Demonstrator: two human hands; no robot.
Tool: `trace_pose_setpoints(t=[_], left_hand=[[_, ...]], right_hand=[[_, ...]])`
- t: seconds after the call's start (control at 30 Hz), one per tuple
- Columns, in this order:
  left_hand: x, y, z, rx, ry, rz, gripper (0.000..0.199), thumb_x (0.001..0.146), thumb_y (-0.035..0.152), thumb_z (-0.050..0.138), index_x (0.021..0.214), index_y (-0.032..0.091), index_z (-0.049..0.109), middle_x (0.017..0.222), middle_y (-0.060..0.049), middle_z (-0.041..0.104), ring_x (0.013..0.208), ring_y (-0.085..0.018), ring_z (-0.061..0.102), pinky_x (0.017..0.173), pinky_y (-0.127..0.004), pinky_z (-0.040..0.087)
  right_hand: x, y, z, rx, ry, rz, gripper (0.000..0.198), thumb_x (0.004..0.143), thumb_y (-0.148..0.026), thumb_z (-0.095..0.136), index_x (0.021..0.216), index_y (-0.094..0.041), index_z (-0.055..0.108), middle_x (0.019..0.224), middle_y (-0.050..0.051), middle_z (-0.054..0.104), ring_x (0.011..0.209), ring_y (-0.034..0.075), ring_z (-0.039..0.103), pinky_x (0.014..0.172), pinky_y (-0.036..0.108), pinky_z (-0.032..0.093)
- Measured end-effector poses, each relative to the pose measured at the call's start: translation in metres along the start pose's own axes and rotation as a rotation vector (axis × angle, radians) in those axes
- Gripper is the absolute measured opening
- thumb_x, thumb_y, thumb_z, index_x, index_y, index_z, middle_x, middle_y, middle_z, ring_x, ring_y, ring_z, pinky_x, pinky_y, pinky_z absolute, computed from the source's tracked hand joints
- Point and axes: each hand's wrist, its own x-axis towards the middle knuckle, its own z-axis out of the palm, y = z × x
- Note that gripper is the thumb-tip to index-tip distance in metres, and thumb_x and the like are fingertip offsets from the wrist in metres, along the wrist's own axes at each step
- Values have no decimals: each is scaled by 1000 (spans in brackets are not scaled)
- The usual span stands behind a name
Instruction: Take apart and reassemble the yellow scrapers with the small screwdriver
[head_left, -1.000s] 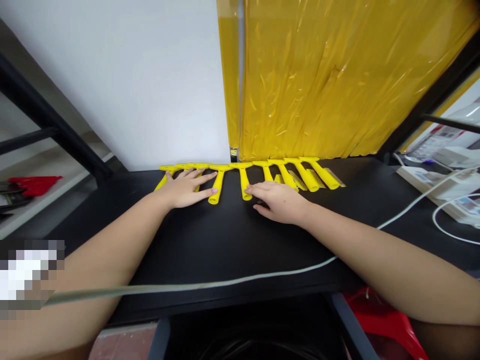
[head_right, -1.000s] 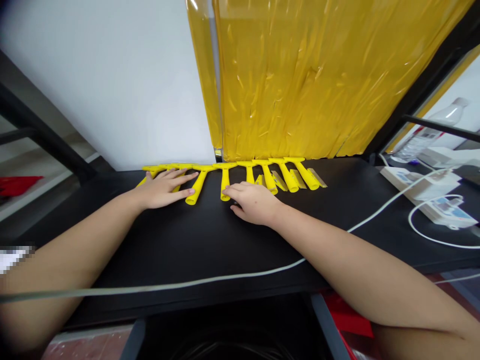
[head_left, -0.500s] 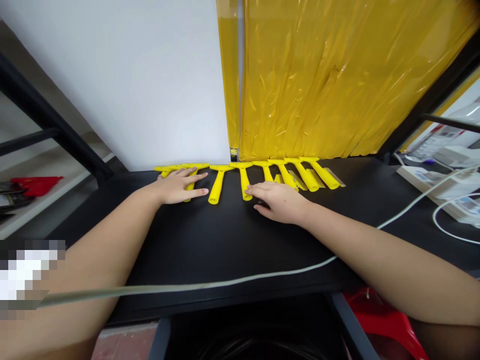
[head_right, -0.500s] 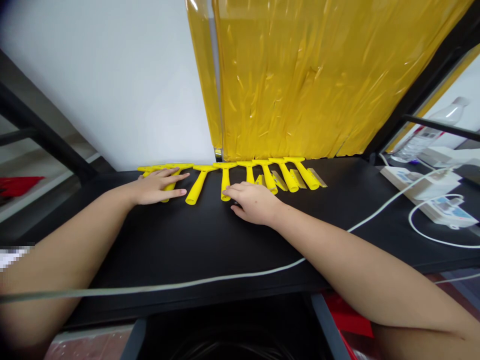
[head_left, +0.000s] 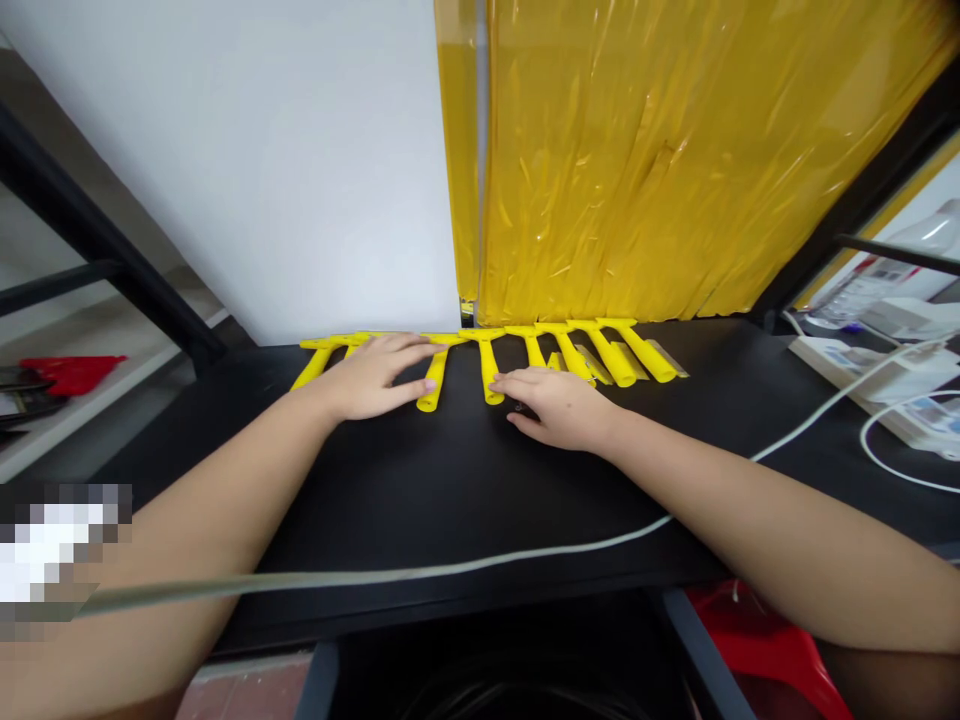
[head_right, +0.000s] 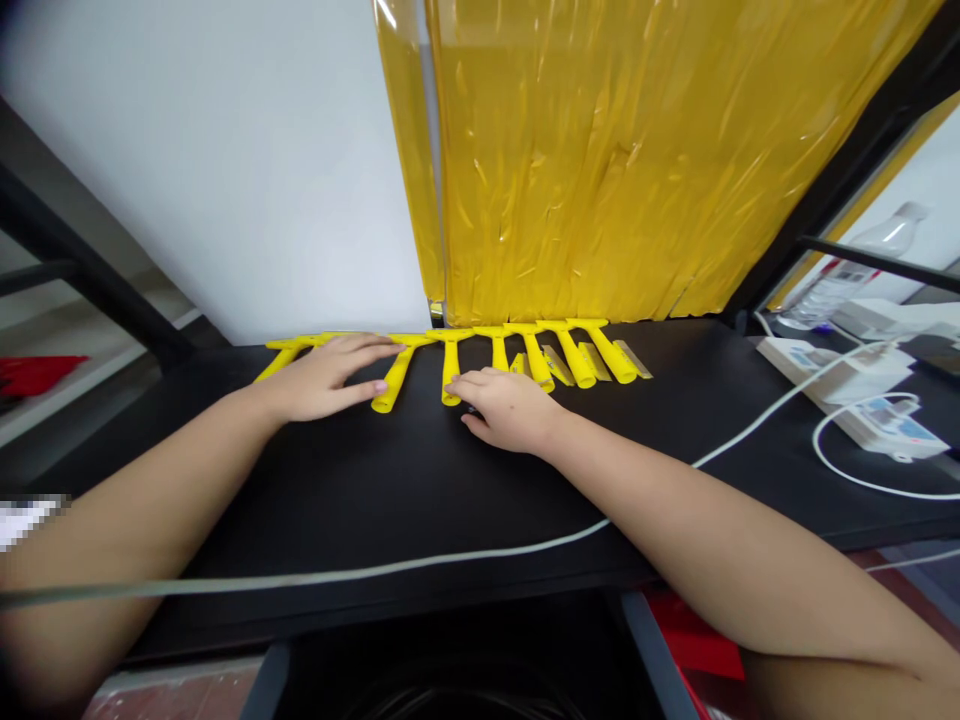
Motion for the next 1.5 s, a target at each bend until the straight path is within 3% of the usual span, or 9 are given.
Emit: trace_pose_setpoints(t=[0.1,0.23,0.43,0.8,0.9,1.0,1.13,1.23,1.5], left_hand=[[3,18,3,34,-44,54,71,100,75,40,159,37,49,169,-4,44,157,-35,35,131,-63,14],[4,22,8,92,-38,9,69,101,73,40,153,32,58,165,-6,49,157,-35,35,130,-67,1],[4,14,10,123,-21,-12,69,102,72,38,150,28,60,164,-8,50,155,-32,39,132,-63,3],[0,-4,9,89,-27,-85,72,99,76,39,152,31,57,161,-9,52,151,-38,43,125,-77,7],[0,-10,10,66,11,-164,70,102,74,32,158,38,49,166,-8,45,154,-41,37,120,-84,6],[1,-17,10,82,17,-358,71,101,77,27,162,44,42,176,-9,27,161,-46,19,113,-92,6],[2,-30,11,42,-152,-571,81,93,87,31,166,51,26,180,-8,11,163,-51,6,109,-94,8],[2,-38,12,7,-219,-577,86,91,90,31,167,52,19,180,-7,11,162,-52,11,112,-91,14],[0,-35,11,-1,-240,-567,89,87,95,29,165,52,29,180,-5,10,161,-54,10,112,-90,15]], right_hand=[[0,0,0,-2,0,-3,43,97,-19,63,139,-18,66,141,10,71,131,29,67,109,46,57],[0,0,-1,3,-6,6,43,96,-19,64,139,-18,66,141,11,71,130,31,67,107,47,58],[-1,-1,-2,15,-13,10,44,96,-19,63,140,-18,66,141,11,71,130,30,67,107,48,59],[-2,0,-3,22,-39,25,45,97,-19,63,142,-19,65,144,11,69,133,30,66,109,46,58],[-2,0,-3,20,-44,30,44,97,-20,62,142,-18,65,144,10,69,133,31,66,109,47,58],[-2,0,-3,24,-39,30,44,97,-20,62,141,-18,65,145,10,69,134,30,65,109,46,58],[-3,1,-2,31,-31,22,45,96,-19,63,142,-18,65,145,10,69,134,30,65,109,47,58],[-2,1,-2,30,-32,27,45,97,-19,63,141,-19,65,145,11,69,134,30,65,109,47,58],[-2,-3,-6,35,-53,31,42,98,-21,61,140,-17,66,146,11,68,132,31,66,108,47,58]])
